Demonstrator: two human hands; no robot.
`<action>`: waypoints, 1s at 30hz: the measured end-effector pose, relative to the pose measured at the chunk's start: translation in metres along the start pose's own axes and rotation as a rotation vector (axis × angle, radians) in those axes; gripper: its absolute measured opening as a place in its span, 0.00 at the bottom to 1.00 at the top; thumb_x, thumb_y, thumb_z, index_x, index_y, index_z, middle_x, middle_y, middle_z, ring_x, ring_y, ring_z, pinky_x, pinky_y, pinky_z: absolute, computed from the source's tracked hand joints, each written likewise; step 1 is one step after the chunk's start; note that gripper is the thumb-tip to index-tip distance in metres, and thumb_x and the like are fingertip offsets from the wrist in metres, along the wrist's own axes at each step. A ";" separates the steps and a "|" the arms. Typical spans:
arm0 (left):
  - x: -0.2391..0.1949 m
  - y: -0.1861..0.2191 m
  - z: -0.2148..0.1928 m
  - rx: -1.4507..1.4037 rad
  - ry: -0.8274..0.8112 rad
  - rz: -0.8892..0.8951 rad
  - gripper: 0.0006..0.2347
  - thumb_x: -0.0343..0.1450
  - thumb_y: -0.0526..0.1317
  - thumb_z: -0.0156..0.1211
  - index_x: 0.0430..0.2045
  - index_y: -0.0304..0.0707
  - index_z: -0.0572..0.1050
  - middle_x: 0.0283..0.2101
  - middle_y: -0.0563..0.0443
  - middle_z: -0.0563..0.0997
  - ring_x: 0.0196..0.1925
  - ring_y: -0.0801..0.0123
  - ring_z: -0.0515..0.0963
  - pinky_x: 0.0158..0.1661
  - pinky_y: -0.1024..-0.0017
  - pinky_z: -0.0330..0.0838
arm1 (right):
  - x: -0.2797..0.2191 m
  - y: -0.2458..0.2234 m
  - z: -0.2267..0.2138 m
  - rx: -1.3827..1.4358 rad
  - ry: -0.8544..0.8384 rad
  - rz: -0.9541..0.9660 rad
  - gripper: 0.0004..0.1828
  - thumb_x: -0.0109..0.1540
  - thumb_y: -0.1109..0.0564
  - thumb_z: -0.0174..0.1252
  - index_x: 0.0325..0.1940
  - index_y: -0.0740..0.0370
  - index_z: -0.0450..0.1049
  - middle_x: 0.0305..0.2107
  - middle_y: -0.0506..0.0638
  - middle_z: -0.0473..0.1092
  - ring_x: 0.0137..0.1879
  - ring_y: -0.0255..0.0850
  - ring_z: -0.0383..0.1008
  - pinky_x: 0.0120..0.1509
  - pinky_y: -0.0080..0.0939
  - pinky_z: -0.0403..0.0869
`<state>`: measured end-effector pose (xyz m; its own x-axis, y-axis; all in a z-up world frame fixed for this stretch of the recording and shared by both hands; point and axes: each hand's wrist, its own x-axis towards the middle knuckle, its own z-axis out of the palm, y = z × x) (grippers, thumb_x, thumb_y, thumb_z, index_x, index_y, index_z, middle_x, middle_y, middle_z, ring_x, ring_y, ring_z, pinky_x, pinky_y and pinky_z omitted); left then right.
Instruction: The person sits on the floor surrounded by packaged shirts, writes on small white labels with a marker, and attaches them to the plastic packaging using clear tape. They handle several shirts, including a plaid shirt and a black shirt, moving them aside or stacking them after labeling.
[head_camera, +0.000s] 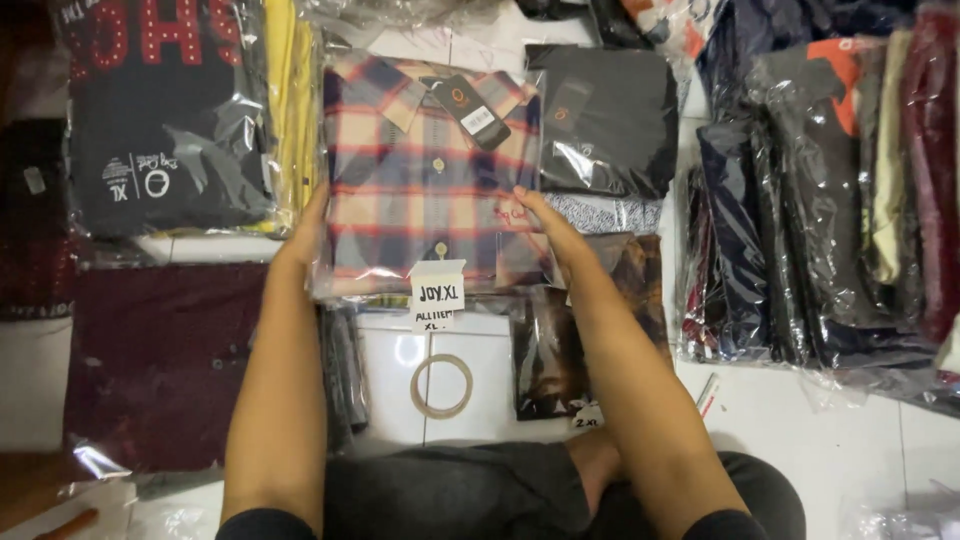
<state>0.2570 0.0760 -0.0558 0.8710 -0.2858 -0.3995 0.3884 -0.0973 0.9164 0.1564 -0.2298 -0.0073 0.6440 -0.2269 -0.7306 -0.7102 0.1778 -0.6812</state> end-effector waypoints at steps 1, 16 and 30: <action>-0.009 0.003 0.005 0.003 0.004 -0.009 0.27 0.68 0.56 0.39 0.57 0.38 0.49 0.62 0.44 0.46 0.65 0.61 0.42 0.61 0.61 0.30 | 0.011 0.008 0.002 0.001 -0.006 0.009 0.42 0.41 0.27 0.58 0.49 0.55 0.65 0.42 0.54 0.66 0.48 0.40 0.67 0.47 0.45 0.66; -0.081 -0.026 0.129 -0.487 -0.089 -0.265 0.28 0.61 0.60 0.42 0.52 0.47 0.61 0.48 0.47 0.70 0.46 0.58 0.73 0.41 0.61 0.69 | -0.109 0.021 -0.061 -0.016 0.063 -0.563 0.21 0.55 0.46 0.55 0.42 0.65 0.71 0.41 0.59 0.62 0.54 0.45 0.56 0.64 0.44 0.51; -0.017 -0.316 0.219 -0.516 -0.040 -0.005 0.20 0.68 0.56 0.41 0.51 0.51 0.61 0.46 0.50 0.68 0.46 0.63 0.71 0.40 0.69 0.70 | -0.187 0.046 -0.140 0.074 0.178 0.085 0.26 0.60 0.44 0.44 0.42 0.74 0.64 0.30 0.51 0.62 0.45 0.16 0.59 0.42 0.10 0.58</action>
<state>0.0536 -0.0973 -0.3327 0.8603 -0.3238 -0.3937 0.4995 0.3814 0.7779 -0.0367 -0.3129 0.1048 0.5174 -0.3729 -0.7702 -0.7325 0.2722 -0.6239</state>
